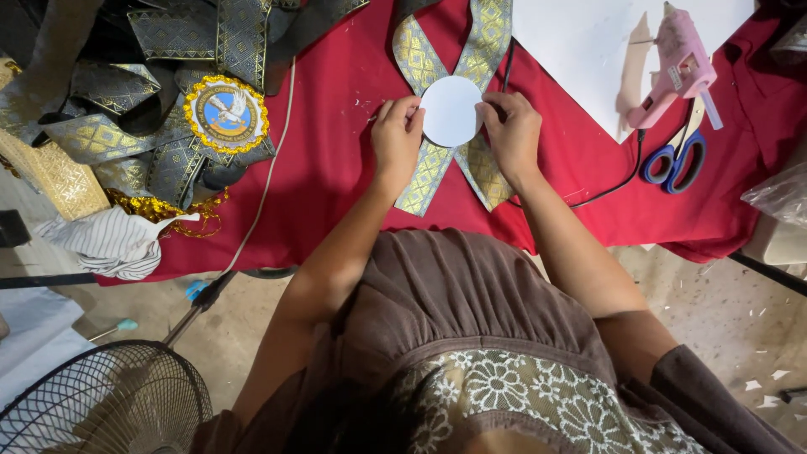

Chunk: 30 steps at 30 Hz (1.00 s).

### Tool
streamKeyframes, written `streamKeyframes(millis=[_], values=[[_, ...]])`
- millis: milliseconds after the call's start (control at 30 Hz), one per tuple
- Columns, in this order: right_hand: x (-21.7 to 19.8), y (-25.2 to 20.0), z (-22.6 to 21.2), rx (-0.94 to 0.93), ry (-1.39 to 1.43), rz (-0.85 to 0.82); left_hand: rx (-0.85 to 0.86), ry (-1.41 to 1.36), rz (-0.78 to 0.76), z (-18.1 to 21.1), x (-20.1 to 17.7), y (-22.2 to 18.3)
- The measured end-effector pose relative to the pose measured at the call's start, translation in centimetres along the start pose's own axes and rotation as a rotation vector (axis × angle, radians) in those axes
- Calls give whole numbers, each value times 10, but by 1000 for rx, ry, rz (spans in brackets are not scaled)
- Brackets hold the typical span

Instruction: Assembling decorative award ribbons and medals using a glue gun to attach medallions and backing paper.

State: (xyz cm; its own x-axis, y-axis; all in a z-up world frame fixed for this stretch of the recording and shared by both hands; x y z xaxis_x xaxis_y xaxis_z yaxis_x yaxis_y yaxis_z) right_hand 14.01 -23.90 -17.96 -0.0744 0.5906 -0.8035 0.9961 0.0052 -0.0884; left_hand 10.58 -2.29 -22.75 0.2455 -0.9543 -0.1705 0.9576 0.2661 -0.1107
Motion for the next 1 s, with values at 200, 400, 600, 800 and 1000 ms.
streamKeyframes(millis=[200, 400, 600, 800, 1000], values=[[0, 0, 0, 0, -5, 3, 78, 56, -12, 2, -4, -1], [2, -1, -2, 11, -4, -1, 40, 77, -29, 4, -6, -2], [2, 0, -2, 13, 8, -3, 59, 61, 3, 3, -15, -5], [5, 0, 0, 27, 20, -5, 1, 18, 16, -4, -14, -7], [6, 1, 1, 80, 43, -8, 57, 35, 2, -1, -13, -7]])
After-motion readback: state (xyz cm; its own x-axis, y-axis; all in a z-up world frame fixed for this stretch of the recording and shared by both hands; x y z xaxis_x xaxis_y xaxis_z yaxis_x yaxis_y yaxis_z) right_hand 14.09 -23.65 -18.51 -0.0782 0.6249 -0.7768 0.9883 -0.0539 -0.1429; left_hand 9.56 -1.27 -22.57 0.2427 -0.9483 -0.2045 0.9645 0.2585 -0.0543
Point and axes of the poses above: each hand's wrist, its own y-axis towards the middle knuckle, its own x-axis out of the palm, z = x × y, the point moved 7 cm from there along y, towards the middle knuckle, and after that the axes turned 15 degrees about -y, right-handed, at the moved point
